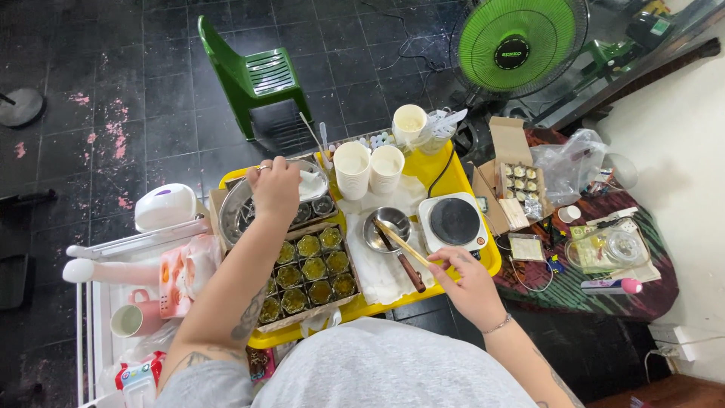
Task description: Preparing and inserting wicks into small candle containers.
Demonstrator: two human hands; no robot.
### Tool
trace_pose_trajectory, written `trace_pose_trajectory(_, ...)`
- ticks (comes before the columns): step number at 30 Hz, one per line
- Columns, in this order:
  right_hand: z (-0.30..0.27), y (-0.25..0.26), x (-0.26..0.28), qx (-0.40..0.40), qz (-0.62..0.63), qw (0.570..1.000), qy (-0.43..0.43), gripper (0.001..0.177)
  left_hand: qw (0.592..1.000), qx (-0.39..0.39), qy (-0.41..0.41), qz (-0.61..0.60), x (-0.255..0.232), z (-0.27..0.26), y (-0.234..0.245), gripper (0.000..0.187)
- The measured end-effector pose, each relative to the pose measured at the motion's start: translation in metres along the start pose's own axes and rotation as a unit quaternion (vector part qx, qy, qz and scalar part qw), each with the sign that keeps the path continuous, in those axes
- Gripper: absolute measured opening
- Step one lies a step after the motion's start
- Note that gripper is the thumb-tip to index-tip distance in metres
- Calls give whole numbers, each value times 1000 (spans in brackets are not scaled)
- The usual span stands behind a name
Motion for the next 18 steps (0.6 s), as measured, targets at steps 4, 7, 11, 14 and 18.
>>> trace_pose_trajectory(4,8,-3,-2,4,42,998,37,21,984,-97,-9,-151,3,-43,52,10)
trace_pose_trajectory(7,19,-9,6,42,107,993,-37,24,950,-71,-17,-304,1,-72,71,12)
trace_pose_trajectory(11,36,-23,44,111,153,981,41,22,711,26,-123,-692,-4,-104,43,9)
trace_pose_trajectory(14,44,-31,84,108,126,975,149,26,527,90,-175,-827,-22,-130,42,7)
trace_pose_trajectory(18,51,-49,104,155,169,961,154,28,440,110,-217,-864,-40,-155,51,7)
Point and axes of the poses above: each hand's wrist, its own z-axis towards the middle knuckle, its own y-axis out of the back of the hand, x = y × z, the point moved 2 cm from there along z, towards the middle knuckle, and after that the axes turned 14 degrees about x, right-handed, at the moved point
